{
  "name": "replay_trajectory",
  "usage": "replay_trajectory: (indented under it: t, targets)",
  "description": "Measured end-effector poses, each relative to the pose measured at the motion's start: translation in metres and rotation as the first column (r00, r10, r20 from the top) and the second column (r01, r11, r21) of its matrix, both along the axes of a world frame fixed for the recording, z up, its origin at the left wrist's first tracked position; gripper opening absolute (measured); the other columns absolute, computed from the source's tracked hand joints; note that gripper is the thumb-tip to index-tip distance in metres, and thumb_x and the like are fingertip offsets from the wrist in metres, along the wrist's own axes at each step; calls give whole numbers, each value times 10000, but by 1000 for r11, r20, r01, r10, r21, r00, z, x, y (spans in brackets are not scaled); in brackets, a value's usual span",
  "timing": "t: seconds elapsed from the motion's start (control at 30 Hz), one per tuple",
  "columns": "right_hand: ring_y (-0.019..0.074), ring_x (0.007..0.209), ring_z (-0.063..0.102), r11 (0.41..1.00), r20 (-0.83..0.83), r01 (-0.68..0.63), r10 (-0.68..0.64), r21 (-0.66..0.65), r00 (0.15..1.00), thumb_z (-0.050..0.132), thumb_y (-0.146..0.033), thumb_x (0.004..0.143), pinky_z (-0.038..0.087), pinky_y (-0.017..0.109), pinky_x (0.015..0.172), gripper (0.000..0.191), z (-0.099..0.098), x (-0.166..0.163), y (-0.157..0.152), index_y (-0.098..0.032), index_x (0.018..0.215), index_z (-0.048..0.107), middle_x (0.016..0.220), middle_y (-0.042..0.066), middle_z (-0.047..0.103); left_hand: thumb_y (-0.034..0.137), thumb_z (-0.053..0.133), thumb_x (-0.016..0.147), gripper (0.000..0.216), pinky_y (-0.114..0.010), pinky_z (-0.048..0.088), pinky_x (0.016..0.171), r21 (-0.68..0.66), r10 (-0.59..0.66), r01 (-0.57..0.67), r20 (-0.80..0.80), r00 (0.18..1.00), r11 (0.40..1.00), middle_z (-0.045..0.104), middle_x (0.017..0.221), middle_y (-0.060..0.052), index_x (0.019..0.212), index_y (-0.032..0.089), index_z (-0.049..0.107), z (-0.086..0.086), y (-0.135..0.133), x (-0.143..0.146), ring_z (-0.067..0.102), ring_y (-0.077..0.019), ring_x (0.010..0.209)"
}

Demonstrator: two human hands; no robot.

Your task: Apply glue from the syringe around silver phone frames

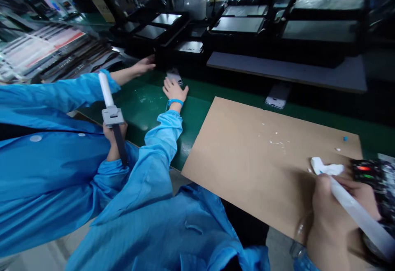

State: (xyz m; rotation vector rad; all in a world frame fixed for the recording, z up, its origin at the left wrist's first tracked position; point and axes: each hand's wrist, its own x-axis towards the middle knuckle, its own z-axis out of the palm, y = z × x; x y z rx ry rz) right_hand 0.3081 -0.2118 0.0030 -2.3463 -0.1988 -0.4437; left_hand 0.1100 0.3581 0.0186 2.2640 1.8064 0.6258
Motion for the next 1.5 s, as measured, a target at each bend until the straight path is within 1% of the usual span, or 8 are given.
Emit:
replay_trajectory:
  t: [0.33, 0.53, 0.67, 0.77, 0.83, 1.07, 1.27, 1.5]
  targets:
    - [350, 710, 710, 984, 109, -86, 69, 156, 992, 695, -537, 797, 577, 535, 733, 249, 11, -19, 3, -300, 807, 617, 761, 89, 730, 484, 867, 926, 1056, -662, 325, 1398, -90, 118, -112, 55, 992, 990, 515, 1732, -370, 1700, -72, 410, 33, 25, 13, 448, -506, 1675]
    - [287, 744, 697, 964, 109, -131, 108, 230, 988, 724, -535, 914, 546, 445, 745, 289, 13, -31, 3, -252, 885, 670, 804, 56, 736, 342, 879, 803, 832, -481, 586, 1233, -136, -286, 318, 216, 934, 938, 741, 1495, -186, 1522, 132, 517, 43, -43, 13, 732, -349, 1421]
    - [281, 784, 705, 942, 132, -171, 138, 288, 982, 751, -502, 948, 557, 449, 787, 276, 13, -32, 6, -245, 901, 664, 833, 48, 723, 409, 900, 744, 803, -484, 637, 1187, -142, -823, 871, 286, 491, 470, 749, 1508, -121, 1457, 258, 563, 30, -154, -2, 755, -335, 1378]
    - [276, 787, 701, 938, 150, -198, 161, 286, 976, 759, -501, 936, 554, 443, 774, 279, 13, -32, 10, -242, 897, 664, 836, 48, 716, 363, 812, 807, 821, -550, 573, 1284, -235, -982, 970, 161, 104, 64, 755, 1535, -121, 1594, 294, 590, 24, -215, -4, 722, -370, 1449]
    - [269, 779, 694, 937, 142, -216, 182, 276, 973, 766, -508, 935, 550, 429, 746, 284, 16, -35, 13, -239, 915, 676, 839, 47, 715, 300, 728, 847, 874, -564, 503, 1359, -265, -993, 963, 119, -9, -41, 686, 1678, -131, 1700, 293, 541, 20, -238, 2, 634, -374, 1589]
    - [212, 769, 679, 850, 73, -402, 402, 340, 913, 785, -483, 986, 557, 362, 722, 266, 27, -54, 43, -240, 956, 681, 858, 22, 712, 709, 741, 1022, 788, -601, 486, 1332, -145, -979, 973, 72, 192, 180, 676, 1685, -150, 1667, 275, 615, 4, -297, 26, 608, -395, 1568]
    - [163, 562, 528, 670, -88, -518, 652, 531, 753, 855, -535, 970, 440, 307, 541, 354, 12, -44, 62, -269, 852, 652, 683, -42, 620, 644, 844, 990, 728, -558, 525, 1182, -95, -986, 988, 96, 133, 124, 740, 1504, -159, 1557, 214, 692, -1, -311, 30, 657, -388, 1373]
    - [171, 528, 482, 703, -43, -520, 613, 485, 789, 882, -642, 1031, 437, 355, 512, 465, -3, -43, 55, -288, 832, 656, 669, -38, 598, 644, 900, 939, 721, -566, 499, 1134, -60, -983, 990, 124, 133, 126, 736, 1417, -173, 1477, 195, 729, -3, -308, 26, 637, -408, 1322]
